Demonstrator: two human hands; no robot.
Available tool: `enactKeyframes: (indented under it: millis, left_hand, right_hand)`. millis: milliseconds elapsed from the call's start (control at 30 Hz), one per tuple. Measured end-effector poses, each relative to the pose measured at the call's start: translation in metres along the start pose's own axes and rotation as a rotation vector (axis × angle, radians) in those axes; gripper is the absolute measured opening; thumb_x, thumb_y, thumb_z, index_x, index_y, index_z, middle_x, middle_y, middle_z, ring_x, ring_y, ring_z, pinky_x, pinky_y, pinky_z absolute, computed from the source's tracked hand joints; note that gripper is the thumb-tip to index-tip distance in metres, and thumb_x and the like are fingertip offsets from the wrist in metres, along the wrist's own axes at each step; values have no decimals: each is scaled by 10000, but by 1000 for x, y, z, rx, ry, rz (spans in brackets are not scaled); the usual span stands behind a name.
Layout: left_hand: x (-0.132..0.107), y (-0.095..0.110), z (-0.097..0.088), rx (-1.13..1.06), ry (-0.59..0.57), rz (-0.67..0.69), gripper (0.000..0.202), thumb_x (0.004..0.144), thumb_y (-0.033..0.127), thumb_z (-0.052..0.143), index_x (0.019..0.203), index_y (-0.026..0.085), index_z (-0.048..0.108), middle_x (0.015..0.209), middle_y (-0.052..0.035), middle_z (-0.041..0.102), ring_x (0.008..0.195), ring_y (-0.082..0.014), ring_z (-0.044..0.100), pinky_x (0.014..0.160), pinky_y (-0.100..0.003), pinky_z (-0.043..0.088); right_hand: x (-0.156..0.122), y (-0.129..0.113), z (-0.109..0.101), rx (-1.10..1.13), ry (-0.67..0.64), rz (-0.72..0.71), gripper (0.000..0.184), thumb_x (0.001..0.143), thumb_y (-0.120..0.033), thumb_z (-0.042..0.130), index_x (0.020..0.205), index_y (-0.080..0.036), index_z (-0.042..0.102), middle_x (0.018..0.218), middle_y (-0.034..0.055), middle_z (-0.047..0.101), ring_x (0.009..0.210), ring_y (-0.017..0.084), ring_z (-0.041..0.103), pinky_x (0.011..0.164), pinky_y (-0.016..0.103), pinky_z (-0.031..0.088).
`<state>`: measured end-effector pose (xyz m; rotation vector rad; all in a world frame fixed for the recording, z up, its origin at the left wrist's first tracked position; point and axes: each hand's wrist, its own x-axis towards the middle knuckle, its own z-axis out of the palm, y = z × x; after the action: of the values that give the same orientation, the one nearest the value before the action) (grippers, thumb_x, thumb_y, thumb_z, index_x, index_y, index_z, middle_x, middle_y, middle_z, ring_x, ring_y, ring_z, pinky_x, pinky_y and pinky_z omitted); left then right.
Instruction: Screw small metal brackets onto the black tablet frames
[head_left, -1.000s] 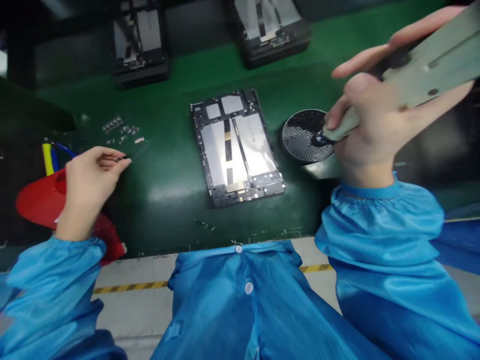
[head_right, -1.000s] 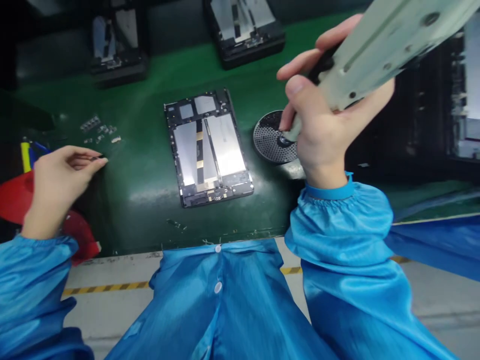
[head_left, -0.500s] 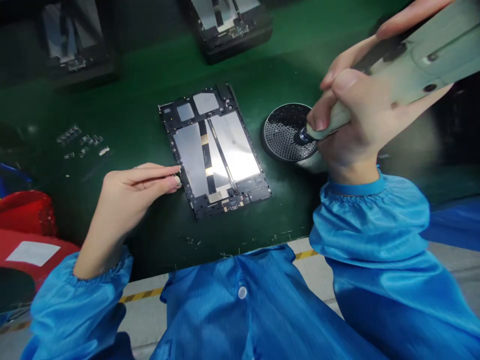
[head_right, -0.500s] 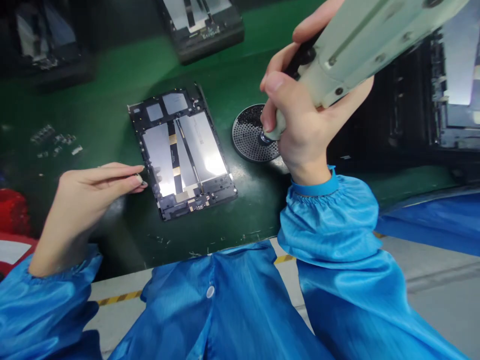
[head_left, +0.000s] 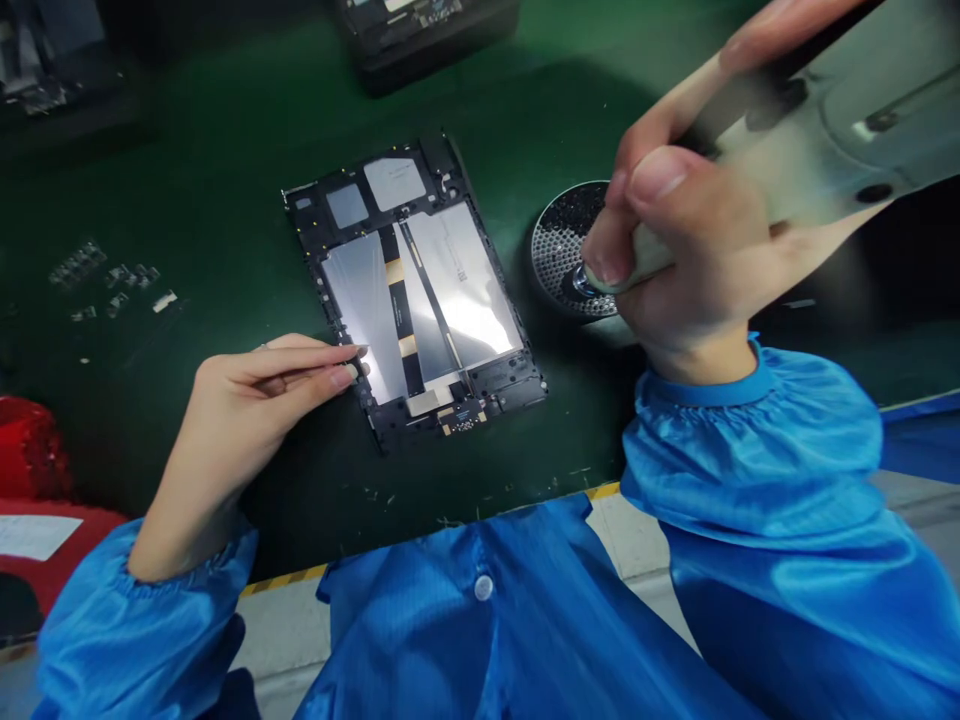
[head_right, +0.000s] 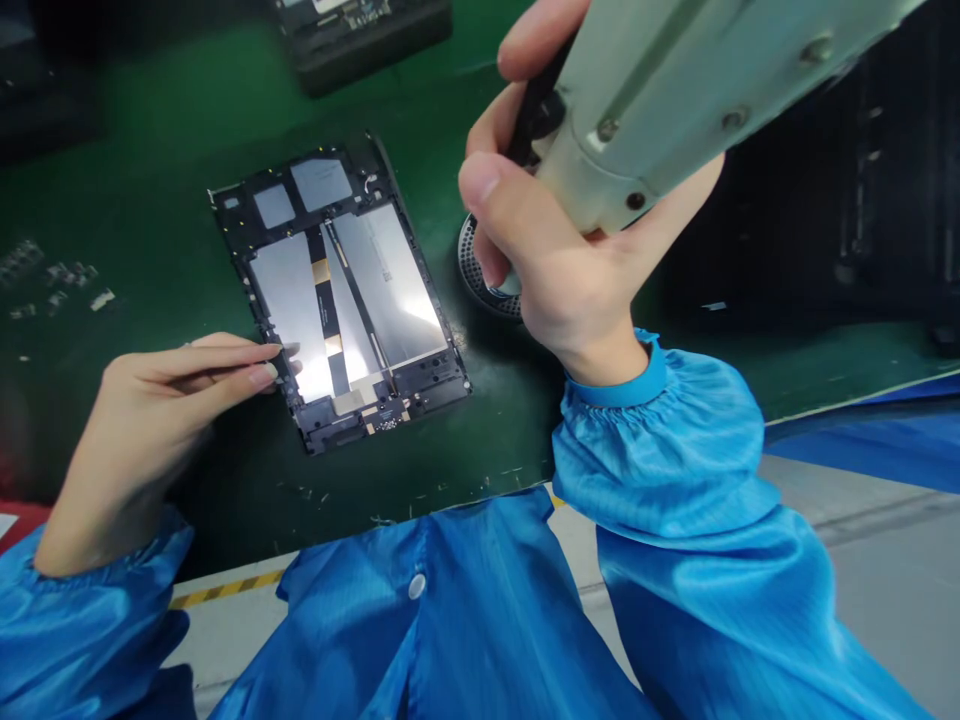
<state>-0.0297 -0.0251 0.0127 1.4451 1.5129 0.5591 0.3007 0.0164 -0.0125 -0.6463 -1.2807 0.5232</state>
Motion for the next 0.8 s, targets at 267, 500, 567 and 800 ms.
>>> enactKeyframes:
  millis: [267,500,567,800]
  left_hand:
    - [-3,-1,1,-46,-5,13,239,842,354,1021,1071,359,953,1154,-53,881,970,-249,831,868,-335,722]
    - [-3,-1,4,-137,-102,56,248,851,333,995,1095,316,954,1129,-52,869,900,-204,826,939,-343,743]
    - [-3,-2,4,-155,-126,56,256,854,364,991,1100,304,954,1128,-59,866,873,-203,821,926,-357,749]
    - [-2,-3,6,-163,-137,48,233,881,324,950,1107,267,953,1123,-68,874,884,-209,815,899,-351,725]
  right_hand:
    - [-1,8,-2,-92,20,7,338,929,-400,835,1082,-169,641,1163,-25,606,603,-27,596,451,134,415]
    - [-9,17,-15,-10,40,22,443,811,-441,939,1137,-209,750,1210,-41,601,598,24,643,424,161,400]
    - [-10,18,-14,-3,43,3,431,818,-431,932,1128,-204,736,1176,-50,606,597,17,637,431,164,399]
    - [-10,16,-9,-128,113,43,632,730,-549,968,1111,-157,653,1201,-20,665,629,29,642,454,189,412]
